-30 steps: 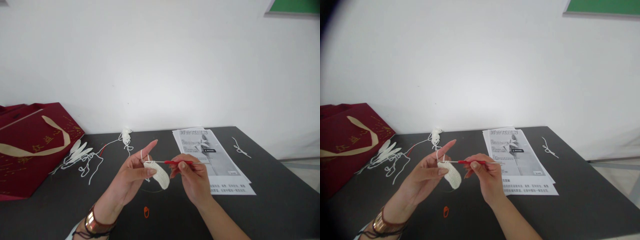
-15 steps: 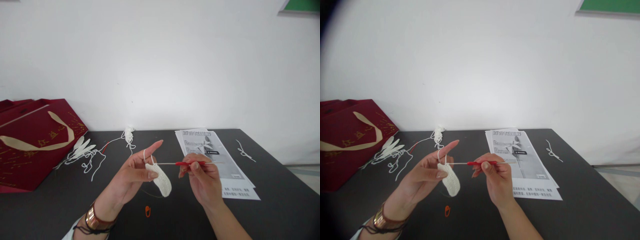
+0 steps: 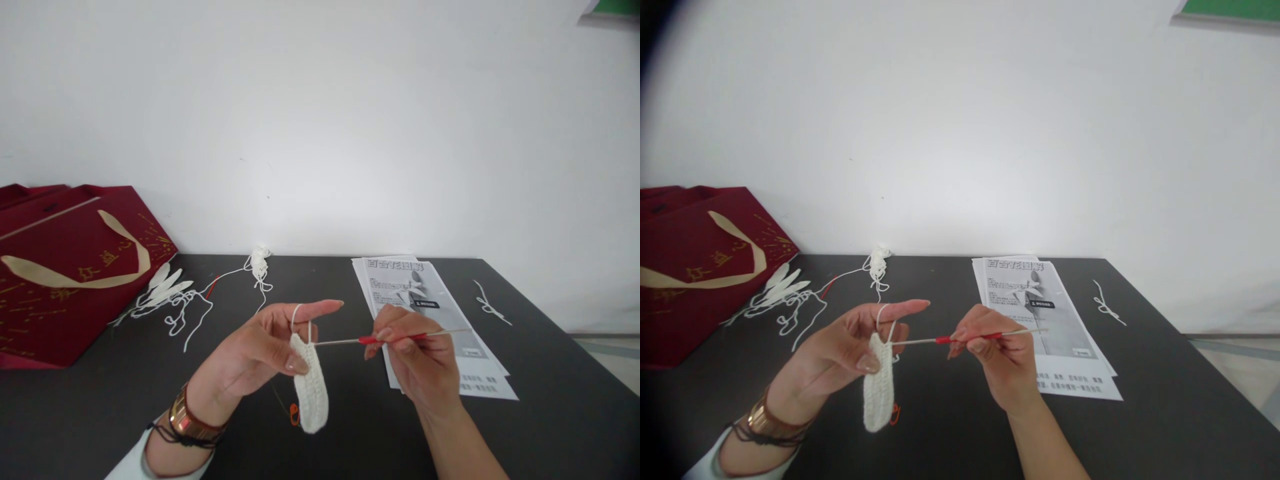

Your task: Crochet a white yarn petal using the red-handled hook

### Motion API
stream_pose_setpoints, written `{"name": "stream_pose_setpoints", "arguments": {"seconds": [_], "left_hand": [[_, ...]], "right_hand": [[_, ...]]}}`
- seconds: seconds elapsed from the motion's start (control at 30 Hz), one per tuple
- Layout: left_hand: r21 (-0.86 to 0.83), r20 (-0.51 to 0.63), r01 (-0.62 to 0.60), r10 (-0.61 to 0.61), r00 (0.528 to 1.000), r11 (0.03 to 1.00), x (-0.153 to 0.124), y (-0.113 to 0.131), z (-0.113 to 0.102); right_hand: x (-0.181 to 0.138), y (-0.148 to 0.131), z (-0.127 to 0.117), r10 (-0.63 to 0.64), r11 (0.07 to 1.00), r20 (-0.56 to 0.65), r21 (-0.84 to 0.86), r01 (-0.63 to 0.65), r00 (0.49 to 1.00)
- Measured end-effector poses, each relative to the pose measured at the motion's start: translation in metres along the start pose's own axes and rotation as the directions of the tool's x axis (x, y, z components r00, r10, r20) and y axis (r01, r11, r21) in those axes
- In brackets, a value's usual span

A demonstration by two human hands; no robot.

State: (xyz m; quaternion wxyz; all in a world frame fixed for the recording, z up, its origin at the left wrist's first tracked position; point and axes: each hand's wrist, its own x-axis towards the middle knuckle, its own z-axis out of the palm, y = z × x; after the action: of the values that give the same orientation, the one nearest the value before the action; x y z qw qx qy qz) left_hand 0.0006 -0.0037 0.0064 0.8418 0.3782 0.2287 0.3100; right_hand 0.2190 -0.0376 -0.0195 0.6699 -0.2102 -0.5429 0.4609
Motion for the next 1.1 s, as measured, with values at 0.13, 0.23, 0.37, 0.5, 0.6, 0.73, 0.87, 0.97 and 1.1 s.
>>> {"name": "stream_pose_setpoints", "arguments": {"seconds": [0.13, 0.23, 0.37, 0.5, 0.6, 0.73, 0.87, 0.97, 1.1], "left_hand": [[0.024, 0.017, 0.027, -0.027, 0.999, 0.999, -0.0002, -0.0007, -0.0009], [0.030, 0.025, 0.051, -0.052, 0.998, 0.998, -0.0006, -0.0009, -0.0006], [0.051, 0.043, 0.081, -0.083, 0.996, 0.995, -0.0019, -0.0004, -0.0011], [0.074, 0.076, 0.101, -0.106, 0.991, 0.992, -0.0028, -0.0004, -0.0028], [0.081, 0.087, 0.116, -0.123, 0.989, 0.990, -0.0030, -0.0007, -0.0039], [0.085, 0.107, 0.117, -0.126, 0.986, 0.990, -0.0032, -0.0001, -0.0048], [0.108, 0.122, 0.141, -0.154, 0.981, 0.984, -0.0045, 0.0006, -0.0056], [0.171, 0.115, 0.099, -0.120, 0.986, 0.980, -0.0062, -0.0001, -0.0052], [0.372, 0.065, -0.071, 0.050, 0.997, 0.926, -0.0061, -0.0002, -0.0003]], "right_hand": [[0.0002, -0.0008, -0.0025, 0.008, 1.000, 0.018, -0.016, -0.008, 1.000], [0.0000, -0.0015, -0.0037, 0.012, 0.999, 0.033, -0.031, -0.011, 0.999], [-0.0003, -0.0019, -0.0040, 0.036, 0.999, 0.037, -0.011, -0.035, 0.999], [0.0000, -0.0017, -0.0039, 0.069, 0.998, 0.029, 0.000, -0.069, 0.997], [0.0007, -0.0011, -0.0038, 0.073, 0.997, 0.043, 0.010, -0.074, 0.996], [0.0013, 0.0004, -0.0032, 0.081, 0.996, 0.024, 0.020, -0.082, 0.996], [0.0021, 0.0003, -0.0022, 0.091, 0.995, -0.011, 0.035, -0.090, 0.996], [0.0032, -0.0002, -0.0004, 0.153, 0.983, -0.040, 0.108, -0.148, 0.987], [0.0053, 0.0053, 0.0042, 0.376, 0.899, -0.104, 0.283, -0.335, 0.921]]}}
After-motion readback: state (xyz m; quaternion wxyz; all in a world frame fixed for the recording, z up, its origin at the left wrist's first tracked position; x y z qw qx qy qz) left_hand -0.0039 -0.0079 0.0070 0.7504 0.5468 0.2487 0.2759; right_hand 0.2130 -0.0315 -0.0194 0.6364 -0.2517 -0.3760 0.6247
